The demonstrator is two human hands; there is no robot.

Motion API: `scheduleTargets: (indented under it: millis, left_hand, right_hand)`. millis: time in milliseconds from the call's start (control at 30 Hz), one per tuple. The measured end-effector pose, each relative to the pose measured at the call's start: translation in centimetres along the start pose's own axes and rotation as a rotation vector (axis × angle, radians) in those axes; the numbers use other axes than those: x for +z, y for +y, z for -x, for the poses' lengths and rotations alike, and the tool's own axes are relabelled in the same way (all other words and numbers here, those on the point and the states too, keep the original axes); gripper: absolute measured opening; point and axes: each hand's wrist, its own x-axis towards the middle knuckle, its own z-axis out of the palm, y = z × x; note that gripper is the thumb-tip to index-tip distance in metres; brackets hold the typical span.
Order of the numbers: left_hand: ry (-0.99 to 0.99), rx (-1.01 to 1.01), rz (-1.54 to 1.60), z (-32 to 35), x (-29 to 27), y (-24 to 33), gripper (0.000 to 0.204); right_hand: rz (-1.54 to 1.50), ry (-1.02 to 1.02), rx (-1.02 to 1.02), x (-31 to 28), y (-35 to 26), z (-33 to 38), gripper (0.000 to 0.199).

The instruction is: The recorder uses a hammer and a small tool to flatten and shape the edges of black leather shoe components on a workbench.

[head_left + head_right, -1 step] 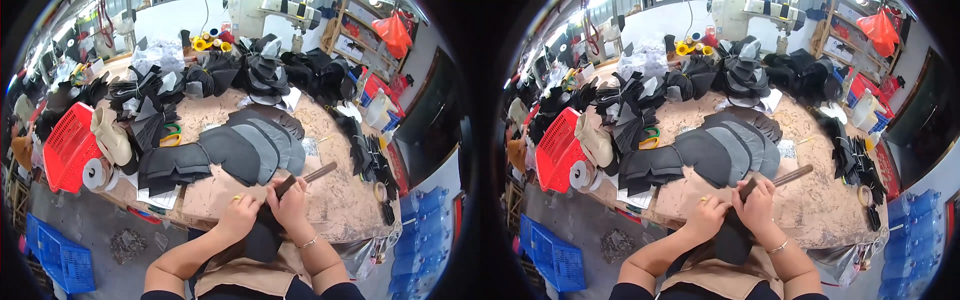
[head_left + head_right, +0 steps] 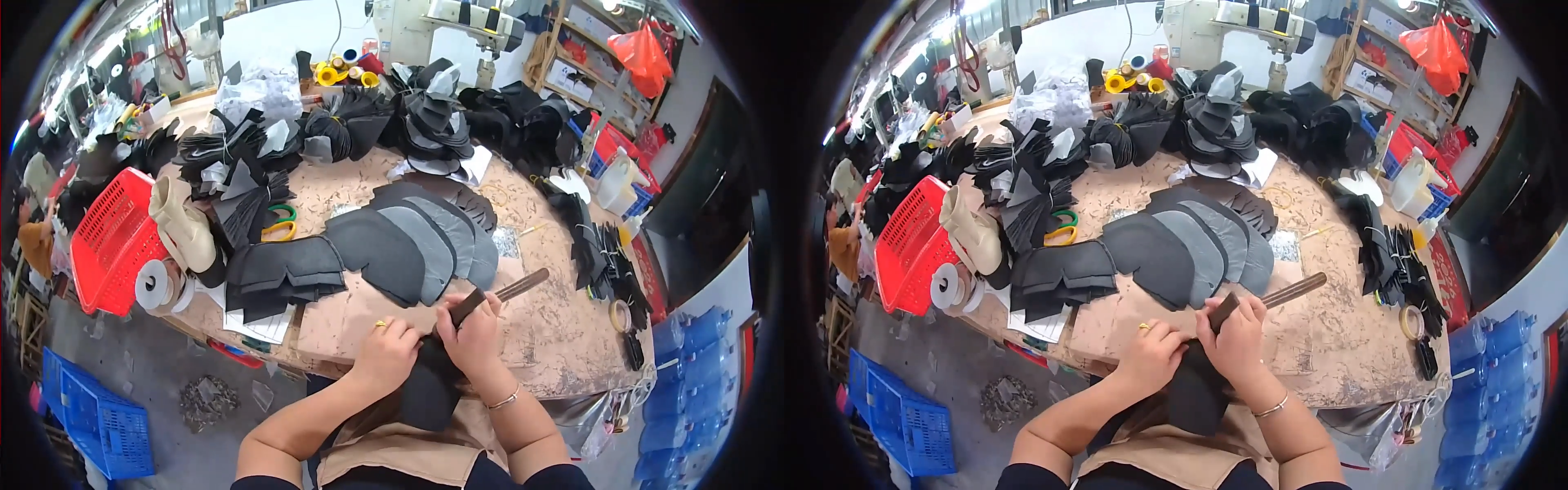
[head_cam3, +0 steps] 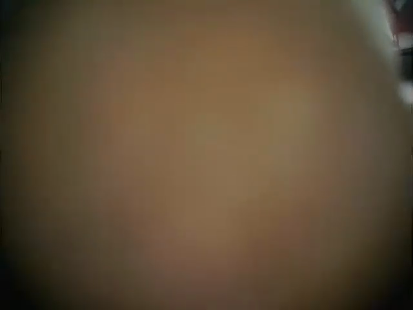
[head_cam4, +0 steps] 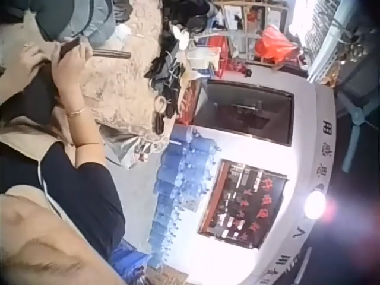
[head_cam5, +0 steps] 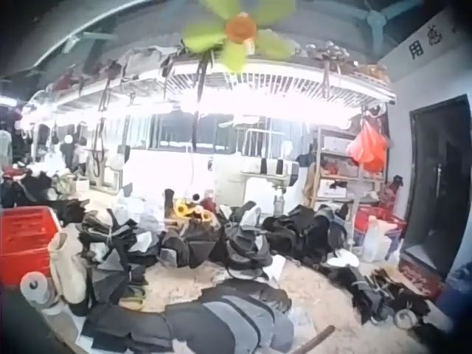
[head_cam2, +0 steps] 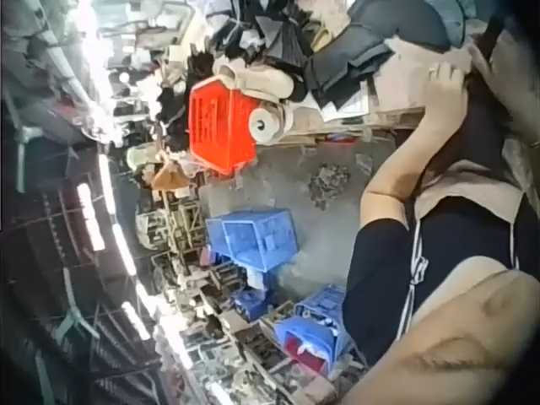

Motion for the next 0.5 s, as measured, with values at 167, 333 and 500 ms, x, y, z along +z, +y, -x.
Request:
scheduleTargets:
  millis: [167, 333, 500]
  left_hand:
    - [-0.012, 0.058, -0.081, 0.5, 0.2, -0.1, 0.014]
    - [-0.070, 0.090, -0.217, 0.1, -0.1, 0.6, 0.016]
    - [-0.088, 0.041, -0.171, 0.8, 0.2, 0.4, 0.021]
  right_hand:
    - [-0.019, -0.012, -0.039, -0.5, -0.3, -0.8, 0.024]
    - [0.021, -0.016, -0.109, 0.0, -0.9, -0.3, 0.022]
    - [-0.091, -0.036, -0.038, -0.5, -0.5, -0.9, 0.010]
